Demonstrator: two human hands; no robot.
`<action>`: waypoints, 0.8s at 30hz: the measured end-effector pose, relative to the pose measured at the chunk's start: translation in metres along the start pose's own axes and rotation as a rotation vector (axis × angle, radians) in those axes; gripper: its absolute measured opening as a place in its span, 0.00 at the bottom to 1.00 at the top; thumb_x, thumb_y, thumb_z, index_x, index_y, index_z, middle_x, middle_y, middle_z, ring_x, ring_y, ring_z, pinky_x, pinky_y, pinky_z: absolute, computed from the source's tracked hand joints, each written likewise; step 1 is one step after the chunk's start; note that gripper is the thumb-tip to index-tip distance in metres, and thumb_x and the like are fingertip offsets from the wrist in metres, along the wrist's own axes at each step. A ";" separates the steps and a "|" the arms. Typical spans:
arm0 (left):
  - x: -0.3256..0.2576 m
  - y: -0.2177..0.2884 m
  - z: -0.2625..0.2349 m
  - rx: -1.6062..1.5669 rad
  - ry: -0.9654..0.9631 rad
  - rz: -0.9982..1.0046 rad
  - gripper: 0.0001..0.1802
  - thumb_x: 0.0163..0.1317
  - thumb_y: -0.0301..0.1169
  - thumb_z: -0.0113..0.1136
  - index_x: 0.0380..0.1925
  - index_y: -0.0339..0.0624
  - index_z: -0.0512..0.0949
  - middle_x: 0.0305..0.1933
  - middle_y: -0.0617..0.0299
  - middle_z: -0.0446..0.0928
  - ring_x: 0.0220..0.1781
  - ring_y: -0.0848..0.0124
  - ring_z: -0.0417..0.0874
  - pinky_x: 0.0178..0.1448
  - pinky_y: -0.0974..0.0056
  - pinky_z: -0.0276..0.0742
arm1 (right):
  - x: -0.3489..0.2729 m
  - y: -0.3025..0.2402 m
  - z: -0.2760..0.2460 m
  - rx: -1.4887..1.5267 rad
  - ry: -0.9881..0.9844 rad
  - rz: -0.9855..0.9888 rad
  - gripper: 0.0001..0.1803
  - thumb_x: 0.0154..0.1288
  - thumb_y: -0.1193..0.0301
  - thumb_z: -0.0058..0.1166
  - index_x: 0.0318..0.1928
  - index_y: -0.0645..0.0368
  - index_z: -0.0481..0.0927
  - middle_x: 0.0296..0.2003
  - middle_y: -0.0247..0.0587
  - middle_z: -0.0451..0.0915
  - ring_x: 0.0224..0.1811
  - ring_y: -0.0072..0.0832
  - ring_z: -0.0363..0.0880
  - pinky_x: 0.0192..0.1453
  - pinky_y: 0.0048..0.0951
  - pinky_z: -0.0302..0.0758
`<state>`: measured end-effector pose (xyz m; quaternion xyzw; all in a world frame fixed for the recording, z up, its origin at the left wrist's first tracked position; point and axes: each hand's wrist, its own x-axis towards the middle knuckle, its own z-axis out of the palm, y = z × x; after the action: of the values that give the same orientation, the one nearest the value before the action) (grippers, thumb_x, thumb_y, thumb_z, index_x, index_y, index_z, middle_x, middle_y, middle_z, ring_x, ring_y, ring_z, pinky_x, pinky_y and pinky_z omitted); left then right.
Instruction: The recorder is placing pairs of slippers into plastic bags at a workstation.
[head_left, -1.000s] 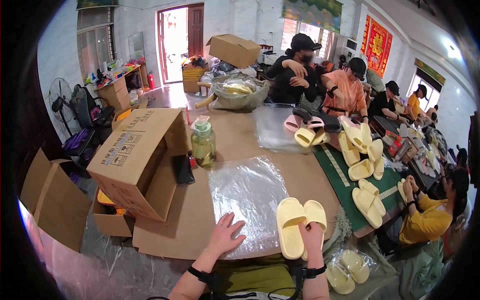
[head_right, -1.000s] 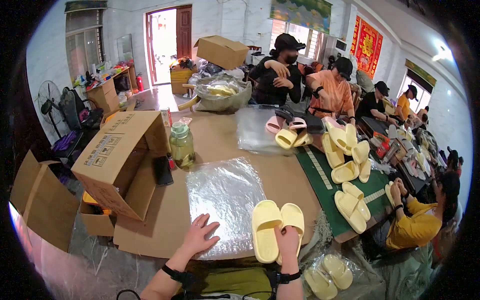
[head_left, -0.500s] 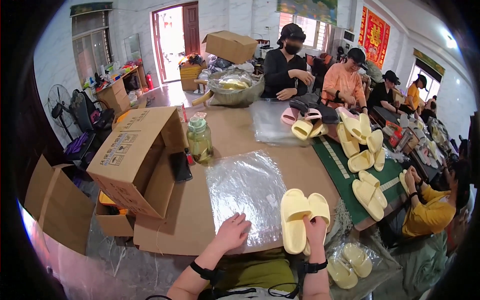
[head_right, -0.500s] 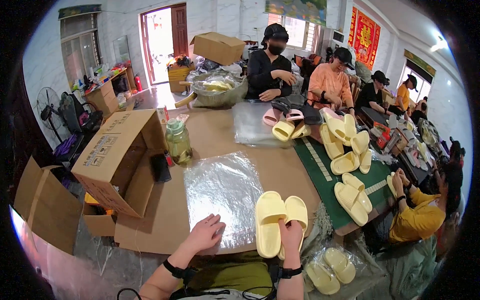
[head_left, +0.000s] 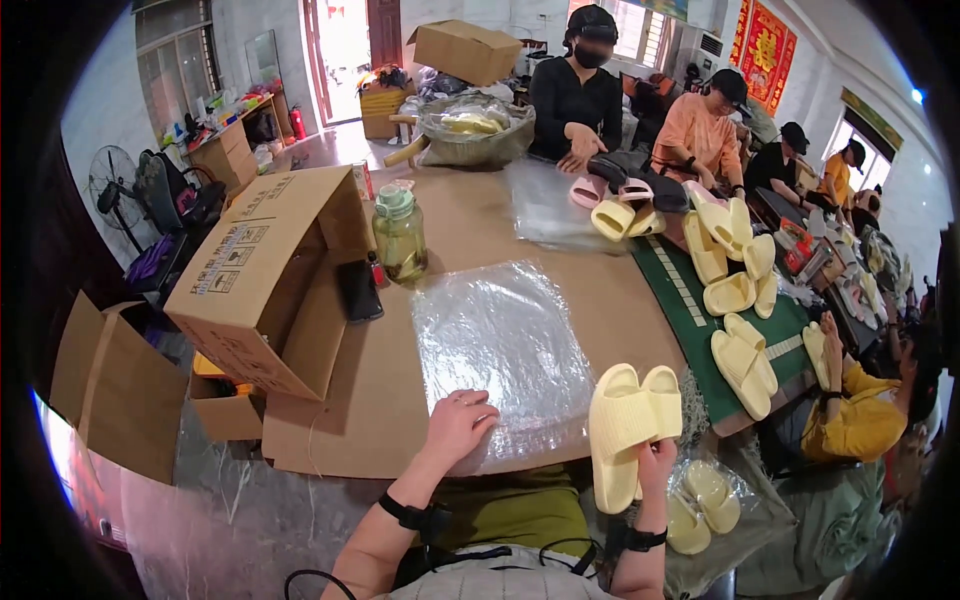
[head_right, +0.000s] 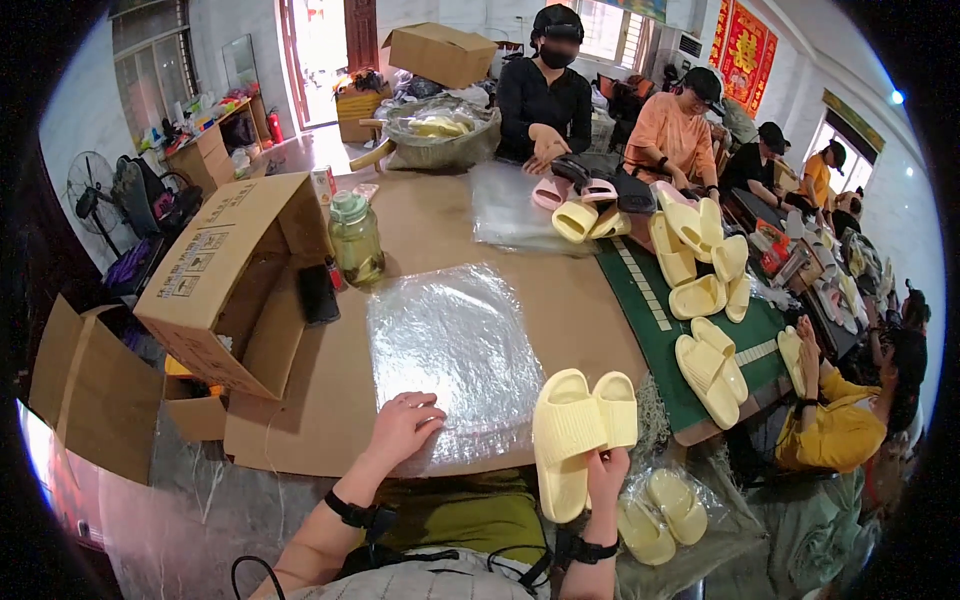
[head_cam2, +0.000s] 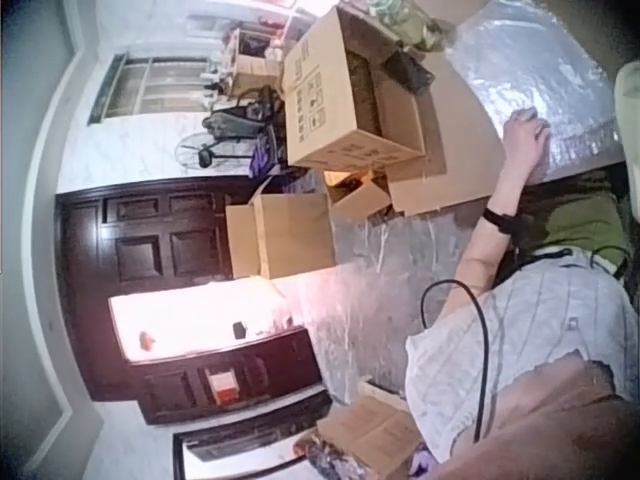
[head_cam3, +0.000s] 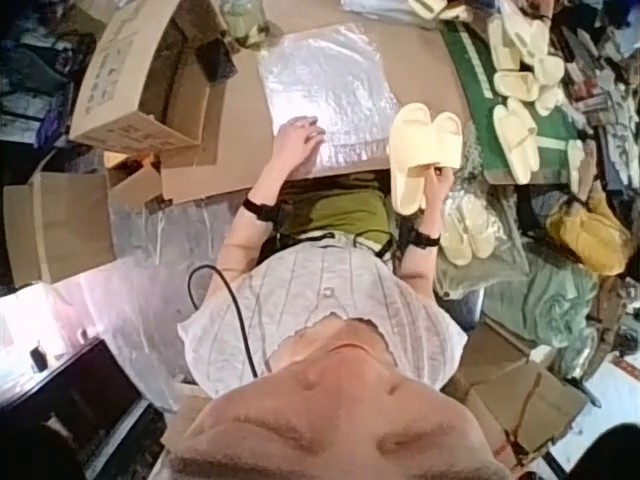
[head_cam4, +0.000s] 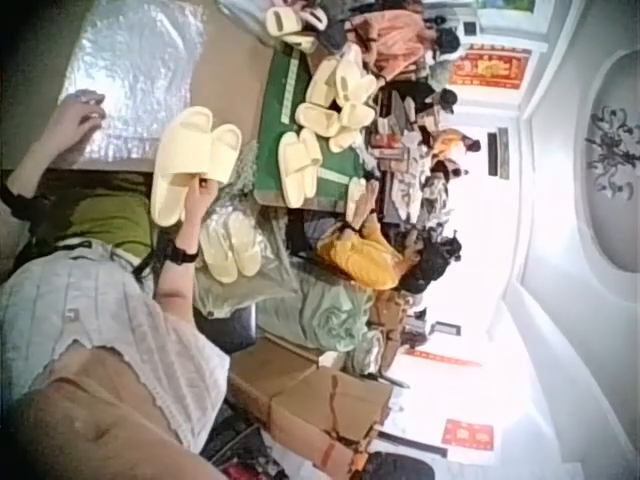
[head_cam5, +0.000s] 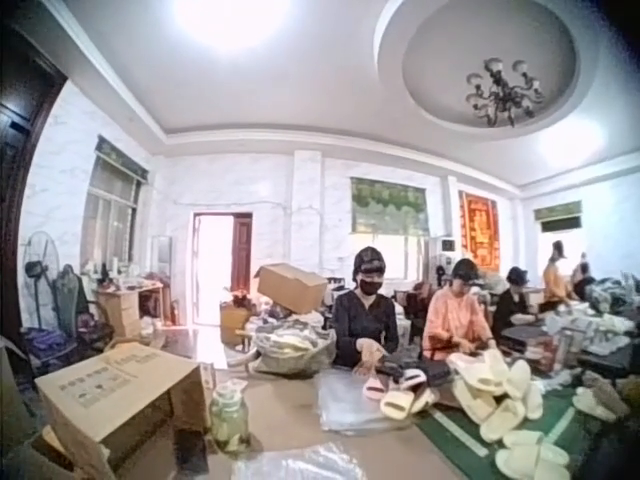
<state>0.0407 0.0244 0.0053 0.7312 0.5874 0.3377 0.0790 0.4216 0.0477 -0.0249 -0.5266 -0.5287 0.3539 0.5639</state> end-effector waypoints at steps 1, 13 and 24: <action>0.001 -0.001 0.000 -0.002 -0.001 0.000 0.09 0.55 0.36 0.70 0.37 0.50 0.88 0.53 0.59 0.85 0.56 0.55 0.82 0.60 0.54 0.78 | -0.004 -0.001 -0.004 0.017 0.017 -0.006 0.11 0.69 0.77 0.60 0.50 0.67 0.81 0.40 0.31 0.82 0.38 0.15 0.76 0.41 0.20 0.72; 0.011 0.000 -0.004 -0.101 -0.125 -0.136 0.11 0.63 0.37 0.65 0.41 0.45 0.88 0.53 0.60 0.84 0.57 0.55 0.78 0.63 0.52 0.75 | -0.027 -0.052 -0.012 0.038 -0.078 0.040 0.15 0.62 0.81 0.61 0.50 0.66 0.82 0.44 0.37 0.84 0.43 0.20 0.81 0.46 0.25 0.77; 0.014 0.036 -0.015 -0.185 0.205 -0.009 0.07 0.62 0.31 0.65 0.39 0.44 0.86 0.47 0.61 0.84 0.47 0.58 0.84 0.51 0.58 0.82 | -0.048 -0.104 0.060 -0.534 -0.618 0.077 0.18 0.64 0.60 0.66 0.40 0.66 0.83 0.26 0.50 0.81 0.25 0.38 0.81 0.30 0.37 0.75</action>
<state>0.0621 0.0224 0.0413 0.6797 0.5620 0.4632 0.0872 0.3376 -0.0050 0.0586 -0.5429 -0.7263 0.3665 0.2082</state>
